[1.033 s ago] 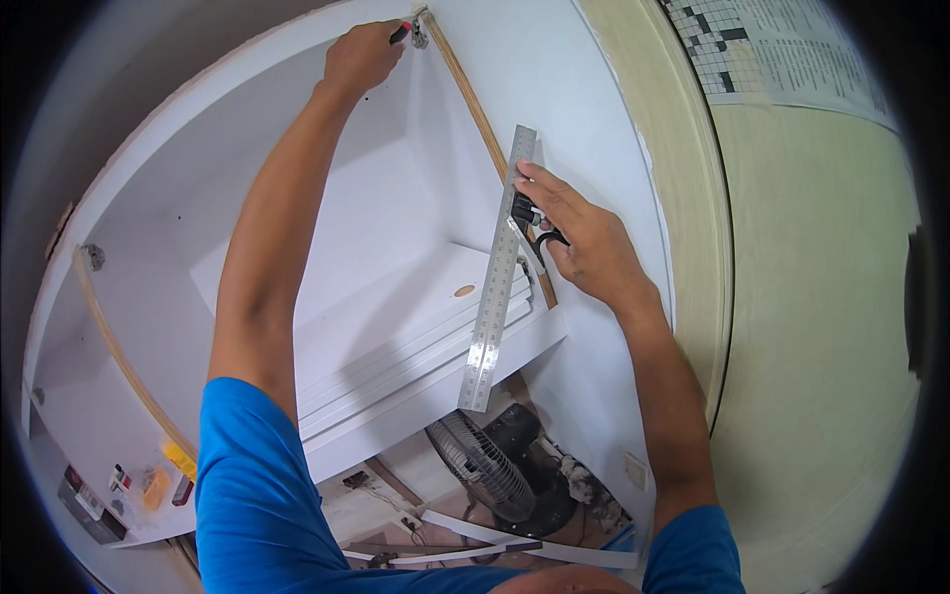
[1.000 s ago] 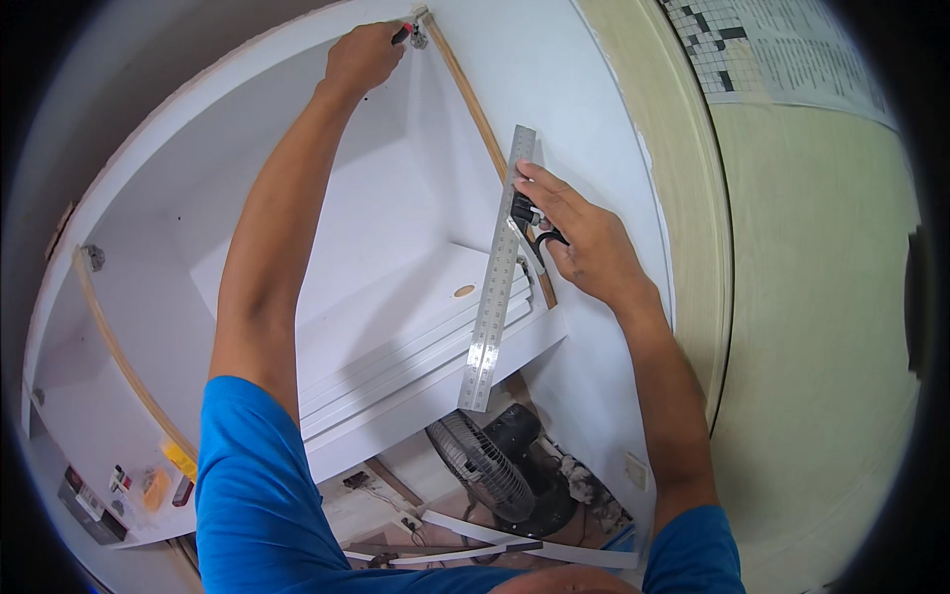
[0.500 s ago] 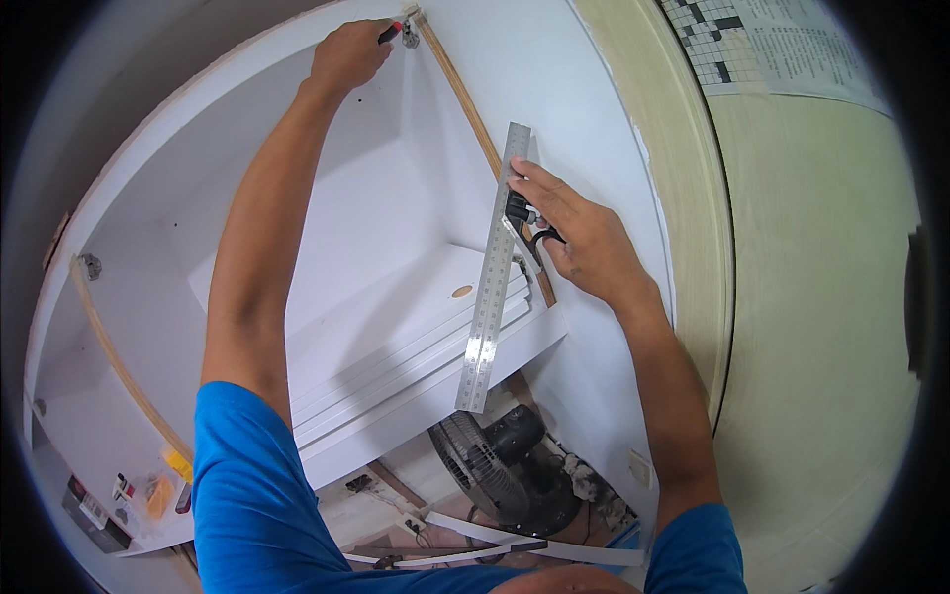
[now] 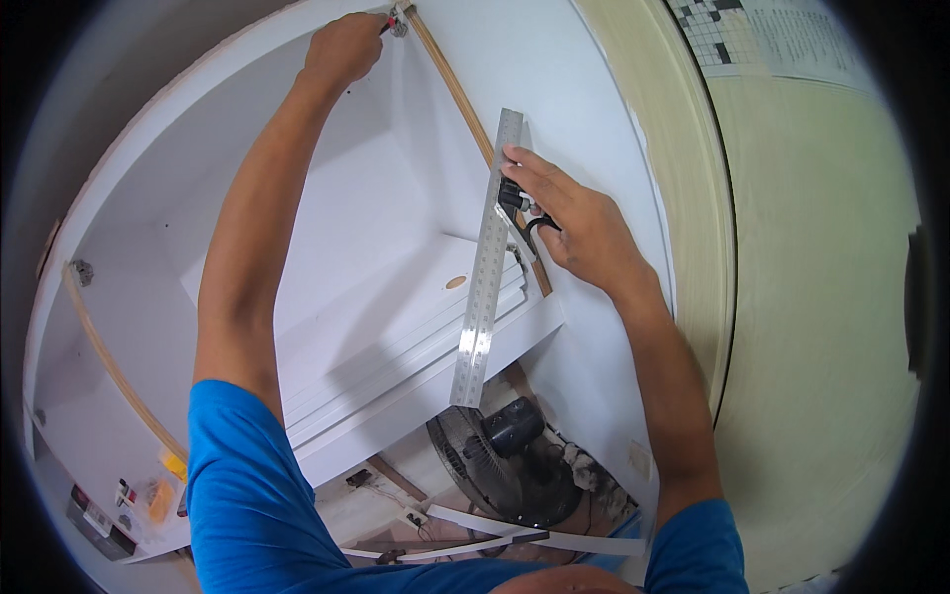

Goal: The person measures and marks a white cabinet shelf using a metal ruler and a red utility knife, then cuts and fits white trim pieces along the shelf edge. The person repeatedly measures, marks, and cuts trim to fit the cabinet.

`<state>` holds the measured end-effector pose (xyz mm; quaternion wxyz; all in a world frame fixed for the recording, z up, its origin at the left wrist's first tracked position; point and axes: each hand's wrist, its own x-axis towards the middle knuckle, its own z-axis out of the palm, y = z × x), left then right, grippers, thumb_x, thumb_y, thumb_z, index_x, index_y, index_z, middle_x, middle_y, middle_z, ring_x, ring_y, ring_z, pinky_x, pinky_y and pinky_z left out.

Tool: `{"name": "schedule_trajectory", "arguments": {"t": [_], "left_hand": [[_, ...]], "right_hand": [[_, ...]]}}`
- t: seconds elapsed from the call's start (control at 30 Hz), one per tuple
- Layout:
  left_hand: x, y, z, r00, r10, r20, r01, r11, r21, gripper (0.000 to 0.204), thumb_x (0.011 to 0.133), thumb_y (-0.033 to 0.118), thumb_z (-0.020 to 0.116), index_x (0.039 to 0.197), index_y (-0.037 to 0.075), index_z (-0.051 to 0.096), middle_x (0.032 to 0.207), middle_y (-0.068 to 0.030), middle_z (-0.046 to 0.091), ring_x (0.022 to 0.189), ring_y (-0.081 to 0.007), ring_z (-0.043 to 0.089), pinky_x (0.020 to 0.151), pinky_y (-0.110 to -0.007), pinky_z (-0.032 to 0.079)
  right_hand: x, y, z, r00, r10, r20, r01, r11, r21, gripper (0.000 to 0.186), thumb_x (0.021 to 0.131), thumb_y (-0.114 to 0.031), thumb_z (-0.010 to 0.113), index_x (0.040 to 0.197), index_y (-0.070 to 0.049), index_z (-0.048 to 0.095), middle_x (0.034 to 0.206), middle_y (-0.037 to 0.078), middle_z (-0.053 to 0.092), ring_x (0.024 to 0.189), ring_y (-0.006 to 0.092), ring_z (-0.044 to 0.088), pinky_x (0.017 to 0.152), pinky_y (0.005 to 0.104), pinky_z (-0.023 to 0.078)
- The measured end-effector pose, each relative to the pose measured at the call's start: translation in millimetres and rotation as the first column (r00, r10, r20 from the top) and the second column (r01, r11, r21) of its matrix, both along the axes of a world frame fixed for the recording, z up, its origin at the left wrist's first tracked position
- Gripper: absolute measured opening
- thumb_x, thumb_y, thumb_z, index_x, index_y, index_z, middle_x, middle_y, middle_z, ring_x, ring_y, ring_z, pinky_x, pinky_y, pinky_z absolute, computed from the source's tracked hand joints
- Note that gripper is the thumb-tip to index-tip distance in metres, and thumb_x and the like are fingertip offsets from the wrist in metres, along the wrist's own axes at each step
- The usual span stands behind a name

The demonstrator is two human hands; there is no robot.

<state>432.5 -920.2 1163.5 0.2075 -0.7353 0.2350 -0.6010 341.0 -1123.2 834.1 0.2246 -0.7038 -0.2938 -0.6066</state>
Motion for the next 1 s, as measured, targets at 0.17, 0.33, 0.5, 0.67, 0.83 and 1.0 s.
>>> {"name": "schedule_trajectory", "arguments": {"t": [0.17, 0.33, 0.5, 0.67, 0.83, 1.0], "left_hand": [[-18.9, -2.8, -83.3, 0.994, 0.103, -0.039, -0.094, 0.976, 0.195, 0.038, 0.097, 0.010, 0.054, 0.131, 0.013, 0.071, 0.109, -0.0165, 0.074, 0.099, -0.0360, 0.074, 0.086, -0.050, 0.058], [-31.2, 13.4, -166.5, 0.909, 0.201, -0.366, -0.046, 0.919, 0.391, 0.039, 0.099, 0.017, 0.059, 0.136, 0.021, 0.070, 0.112, -0.0141, 0.072, 0.100, -0.0372, 0.072, 0.086, -0.051, 0.058], [-18.5, 17.0, -103.4, 0.983, -0.175, -0.055, 0.179, 0.981, 0.081, 0.036, 0.099, 0.013, 0.055, 0.133, 0.015, 0.070, 0.108, -0.0149, 0.074, 0.097, -0.0384, 0.072, 0.083, -0.051, 0.058], [10.0, 12.5, -111.3, 0.991, -0.133, -0.031, 0.135, 0.989, 0.059, 0.035, 0.101, 0.014, 0.055, 0.134, 0.012, 0.065, 0.109, -0.0168, 0.071, 0.094, -0.0375, 0.073, 0.080, -0.051, 0.059], [-15.2, 25.3, -240.7, 0.967, 0.049, -0.250, 0.052, 0.923, 0.381, 0.030, 0.101, 0.012, 0.055, 0.128, 0.005, 0.063, 0.101, -0.0178, 0.070, 0.086, -0.0347, 0.075, 0.072, -0.048, 0.061], [-92.6, 59.8, -306.4, 0.671, 0.178, -0.720, 0.306, 0.818, 0.488, 0.028, 0.097, 0.006, 0.054, 0.120, 0.003, 0.070, 0.104, -0.0175, 0.072, 0.089, -0.0349, 0.075, 0.075, -0.046, 0.060]], "right_hand": [[1.8, -0.5, -0.2, 0.996, 0.062, -0.061, -0.061, 0.998, 0.021, 0.082, 0.075, 0.019, 0.066, 0.150, -0.014, 0.055, 0.160, 0.003, 0.052, 0.122, 0.0292, 0.068, 0.096, 0.0334, 0.064], [-0.2, -0.3, -0.1, 0.996, 0.093, -0.011, -0.092, 0.995, 0.035, 0.070, 0.080, 0.012, 0.067, 0.146, -0.012, 0.059, 0.158, 0.000, 0.054, 0.110, 0.0292, 0.071, 0.091, 0.0364, 0.062], [1.9, 1.4, 0.0, 0.989, 0.146, -0.011, -0.145, 0.988, 0.060, 0.080, 0.076, 0.021, 0.058, 0.149, -0.013, 0.058, 0.159, 0.004, 0.054, 0.124, 0.0276, 0.067, 0.092, 0.0310, 0.064], [8.9, 0.5, -2.7, 0.993, 0.108, 0.055, -0.110, 0.993, 0.043, 0.081, 0.076, 0.022, 0.056, 0.149, -0.014, 0.057, 0.159, 0.003, 0.054, 0.130, 0.0261, 0.064, 0.091, 0.0311, 0.063], [9.0, 1.9, -1.7, 0.986, 0.130, 0.103, -0.136, 0.989, 0.053, 0.076, 0.078, 0.014, 0.060, 0.148, -0.014, 0.059, 0.158, 0.003, 0.056, 0.136, 0.0274, 0.060, 0.103, 0.0351, 0.058], [-2.6, 1.3, 3.4, 0.987, 0.108, 0.121, -0.107, 0.994, -0.018, 0.072, 0.080, -0.008, 0.066, 0.151, -0.008, 0.055, 0.158, 0.021, 0.051, 0.143, 0.0421, 0.051, 0.109, 0.0424, 0.053]]}}
